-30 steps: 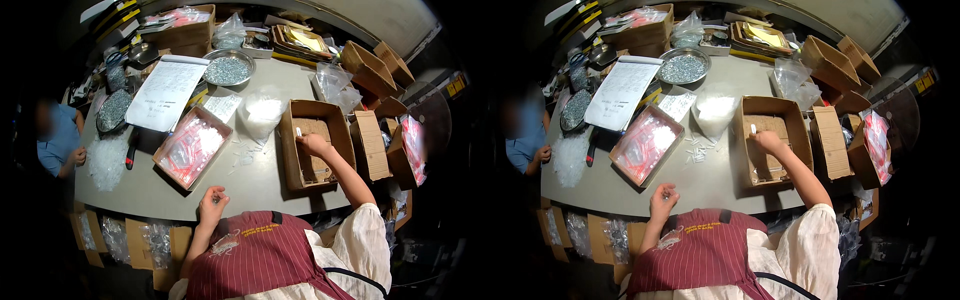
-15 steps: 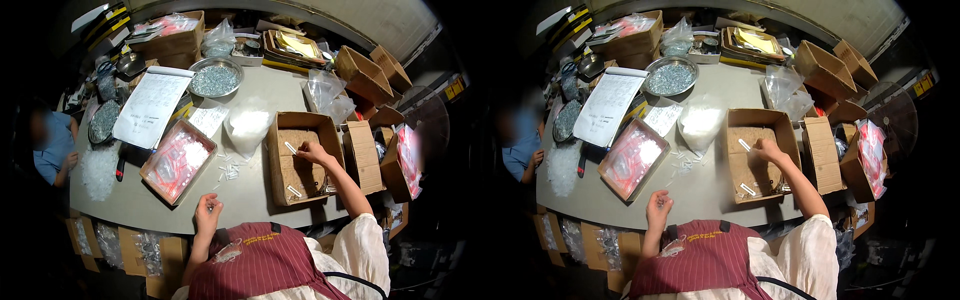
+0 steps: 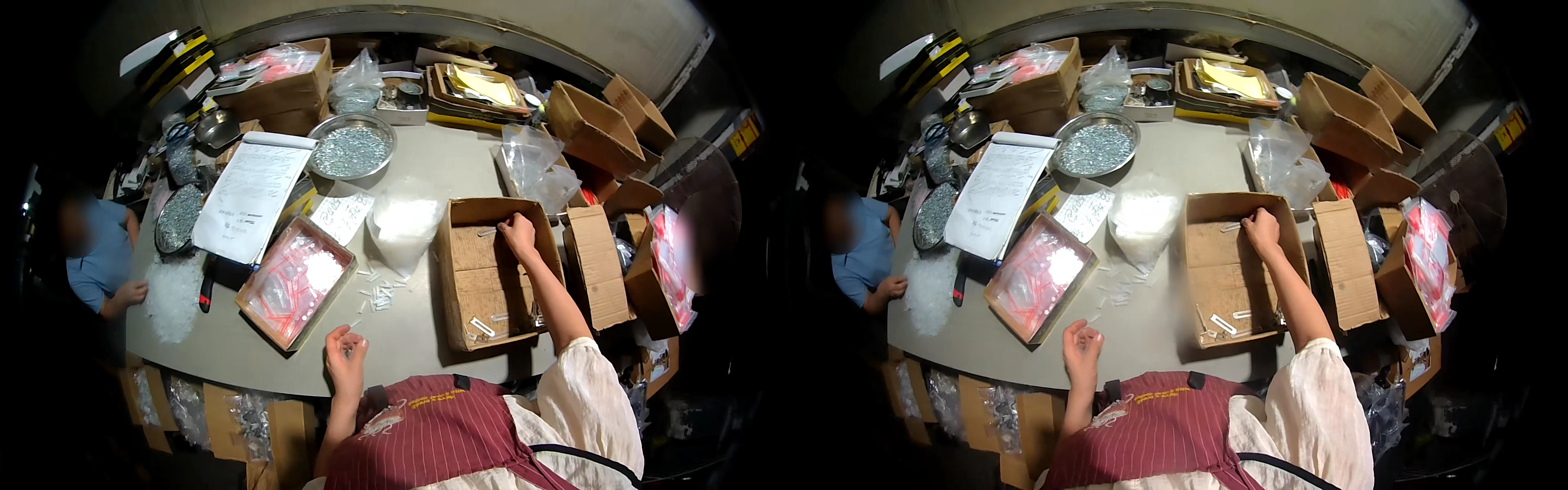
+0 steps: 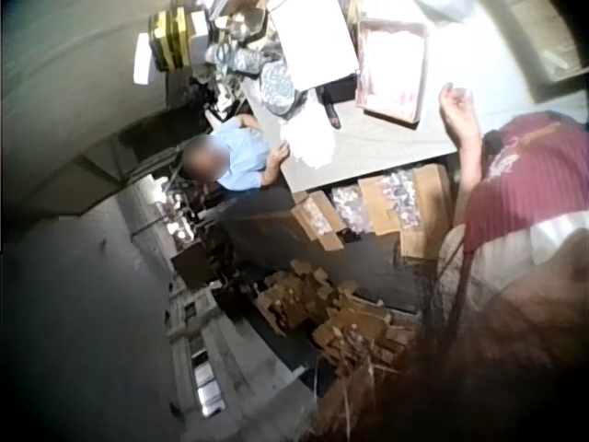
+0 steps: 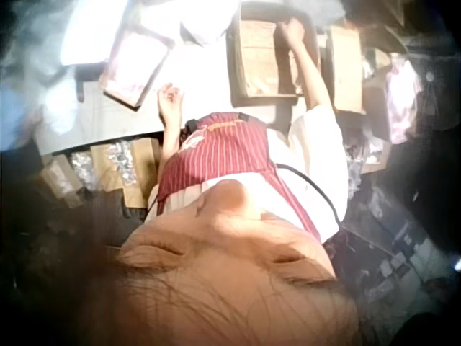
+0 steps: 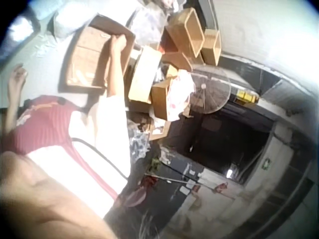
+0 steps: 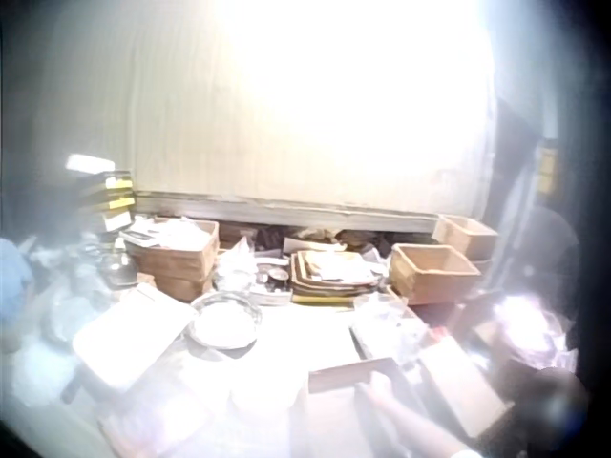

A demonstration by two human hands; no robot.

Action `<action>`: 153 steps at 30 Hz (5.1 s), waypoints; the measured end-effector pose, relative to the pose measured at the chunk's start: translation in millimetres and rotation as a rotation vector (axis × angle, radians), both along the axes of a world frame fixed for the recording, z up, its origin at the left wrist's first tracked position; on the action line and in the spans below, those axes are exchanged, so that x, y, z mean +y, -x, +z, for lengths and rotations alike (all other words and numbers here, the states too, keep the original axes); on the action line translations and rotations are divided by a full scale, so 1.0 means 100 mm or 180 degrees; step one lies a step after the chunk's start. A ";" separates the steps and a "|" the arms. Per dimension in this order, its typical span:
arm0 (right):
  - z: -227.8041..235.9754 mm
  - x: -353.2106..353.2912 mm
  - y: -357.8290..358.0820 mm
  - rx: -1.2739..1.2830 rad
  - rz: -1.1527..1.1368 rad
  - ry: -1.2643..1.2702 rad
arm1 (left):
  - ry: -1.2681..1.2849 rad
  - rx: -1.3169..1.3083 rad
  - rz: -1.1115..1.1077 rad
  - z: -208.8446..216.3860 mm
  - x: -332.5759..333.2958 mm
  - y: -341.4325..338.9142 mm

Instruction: The person repeatedly picks up small white plastic clips from a cardboard box, places them into small clear plastic bags, and then places the filled bags into a larger box. The task is performed continuously by hand.

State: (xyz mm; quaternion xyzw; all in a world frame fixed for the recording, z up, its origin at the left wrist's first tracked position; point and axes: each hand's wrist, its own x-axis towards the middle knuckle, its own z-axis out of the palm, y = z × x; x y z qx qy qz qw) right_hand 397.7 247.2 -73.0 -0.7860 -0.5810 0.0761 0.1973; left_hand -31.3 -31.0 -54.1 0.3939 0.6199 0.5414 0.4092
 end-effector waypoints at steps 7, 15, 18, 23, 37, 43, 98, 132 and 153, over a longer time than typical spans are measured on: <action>-0.06 -0.15 0.01 0.0512 0.0030 -0.0323 | -0.0045 -0.0191 0.0141 -0.14 -0.20 0.11; -0.10 -0.21 0.02 0.0403 0.0055 -0.0503 | -0.0100 -0.0209 0.0053 -0.20 -0.19 0.13; -0.02 -0.22 0.04 -0.0202 0.0033 -0.0200 | -0.0067 -0.0201 -0.0035 -0.12 -0.15 0.11; 0.05 -0.23 0.09 -0.0444 -0.0120 -0.0014 | -0.0085 0.0006 -0.0036 -0.20 -0.18 0.09; 0.13 -0.16 0.09 -0.0597 0.0482 -0.0075 | -0.0067 0.0183 -0.0575 -0.15 -0.14 -0.10; 0.06 -0.24 0.11 -0.1301 0.0816 -0.0292 | -0.0183 0.0412 -0.0451 -0.22 -0.16 -0.07; 1.76 -1.95 2.09 -0.1000 0.3499 0.0917 | -0.0563 0.1115 -0.1623 0.50 0.18 -0.66; 1.79 -2.23 2.38 0.1980 0.3663 -0.0081 | -0.0717 0.0481 -0.0783 1.25 -0.08 0.04; 0.93 -1.46 4.31 0.1904 0.3453 0.0257 | -0.0777 -0.2218 0.1674 0.51 -0.96 1.99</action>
